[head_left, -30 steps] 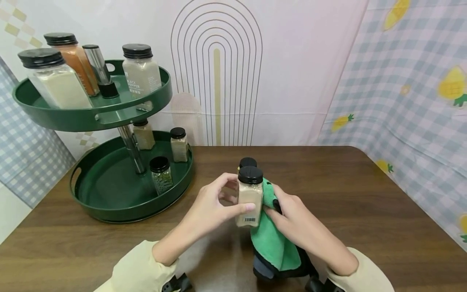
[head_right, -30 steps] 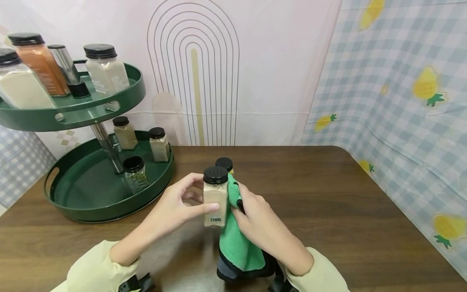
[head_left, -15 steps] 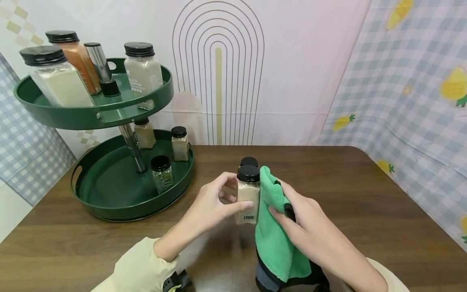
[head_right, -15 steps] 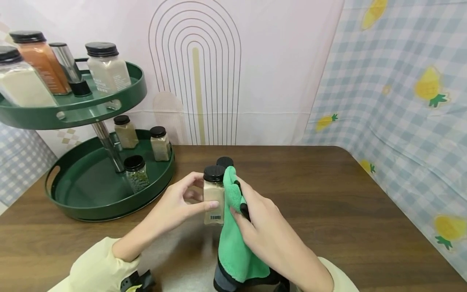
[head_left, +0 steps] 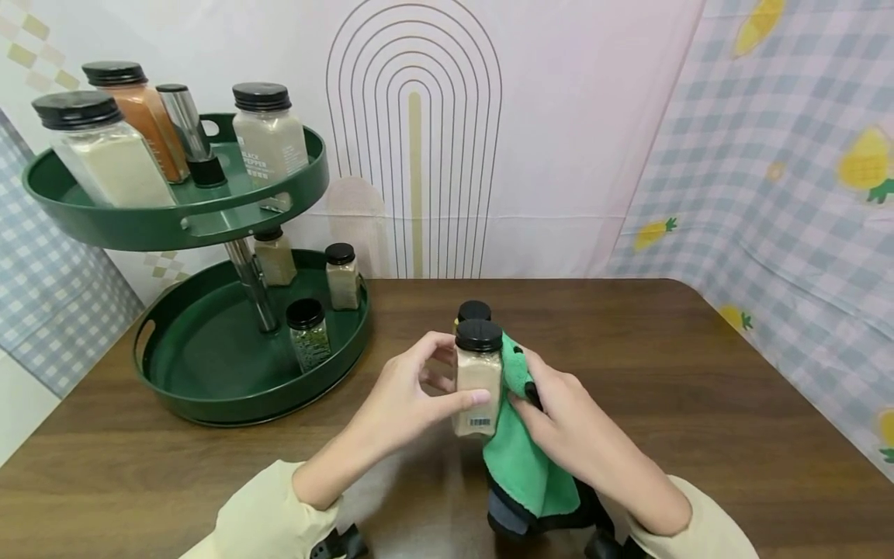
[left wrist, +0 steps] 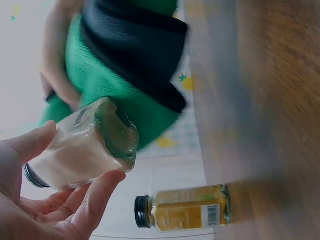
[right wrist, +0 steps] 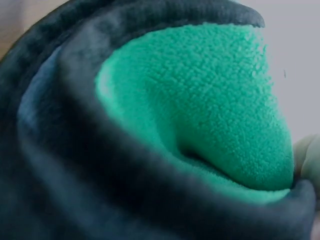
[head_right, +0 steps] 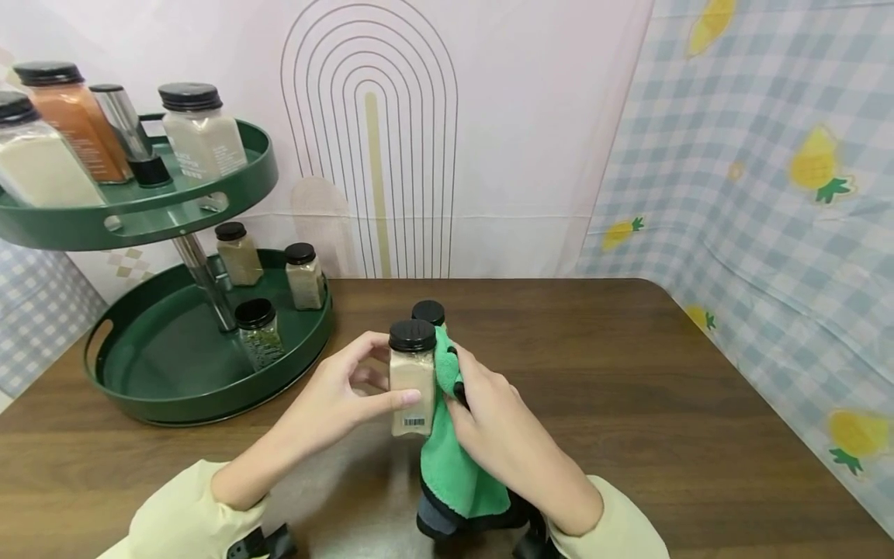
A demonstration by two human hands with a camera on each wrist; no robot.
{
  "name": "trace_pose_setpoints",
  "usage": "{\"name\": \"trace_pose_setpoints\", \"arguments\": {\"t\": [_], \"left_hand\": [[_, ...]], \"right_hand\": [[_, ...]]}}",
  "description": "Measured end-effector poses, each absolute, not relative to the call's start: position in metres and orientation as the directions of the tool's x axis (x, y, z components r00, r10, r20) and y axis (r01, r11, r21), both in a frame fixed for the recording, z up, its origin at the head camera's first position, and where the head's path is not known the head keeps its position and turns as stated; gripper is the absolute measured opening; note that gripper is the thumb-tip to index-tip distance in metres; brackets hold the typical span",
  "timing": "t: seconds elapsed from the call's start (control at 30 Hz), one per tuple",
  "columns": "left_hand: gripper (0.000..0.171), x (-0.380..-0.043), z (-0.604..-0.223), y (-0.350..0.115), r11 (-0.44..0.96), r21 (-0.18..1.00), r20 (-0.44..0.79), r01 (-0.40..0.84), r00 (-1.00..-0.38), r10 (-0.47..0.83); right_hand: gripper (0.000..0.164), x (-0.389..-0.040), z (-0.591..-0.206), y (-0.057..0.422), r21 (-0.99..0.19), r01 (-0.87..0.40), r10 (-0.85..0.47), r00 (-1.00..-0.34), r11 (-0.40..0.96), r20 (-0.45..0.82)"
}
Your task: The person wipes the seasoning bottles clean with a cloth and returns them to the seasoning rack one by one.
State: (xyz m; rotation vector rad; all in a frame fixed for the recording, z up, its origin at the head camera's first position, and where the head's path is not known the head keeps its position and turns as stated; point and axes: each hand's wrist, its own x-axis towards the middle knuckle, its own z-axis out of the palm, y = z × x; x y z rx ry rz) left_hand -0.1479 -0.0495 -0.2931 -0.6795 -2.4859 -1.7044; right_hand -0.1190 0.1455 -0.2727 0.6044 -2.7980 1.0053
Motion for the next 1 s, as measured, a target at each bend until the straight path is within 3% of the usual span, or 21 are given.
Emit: {"name": "trace_pose_setpoints", "arguments": {"t": [0.2, 0.53, 0.73, 1.0], "left_hand": [[0.046, -0.148, -0.29, -0.05, 0.278, 0.885, 0.272, 0.375, -0.898, 0.345], [0.045, -0.151, -0.291, -0.05, 0.303, 0.893, 0.231, 0.333, -0.917, 0.326], [0.046, -0.151, -0.292, -0.049, 0.285, 0.893, 0.249, 0.348, -0.91, 0.332], [0.049, -0.147, -0.289, -0.052, 0.245, 0.893, 0.282, 0.378, -0.893, 0.35]], "right_hand": [[0.045, -0.123, -0.273, 0.146, -0.614, -0.362, -0.322, -0.929, 0.701, 0.181], [0.056, -0.093, -0.254, 0.147, -0.558, -0.438, -0.336, -0.899, 0.705, 0.281], [0.056, -0.095, -0.255, 0.147, -0.541, -0.471, -0.357, -0.882, 0.697, 0.307], [0.048, -0.122, -0.27, 0.152, -0.659, -0.394, -0.397, -0.905, 0.641, 0.154]]}}
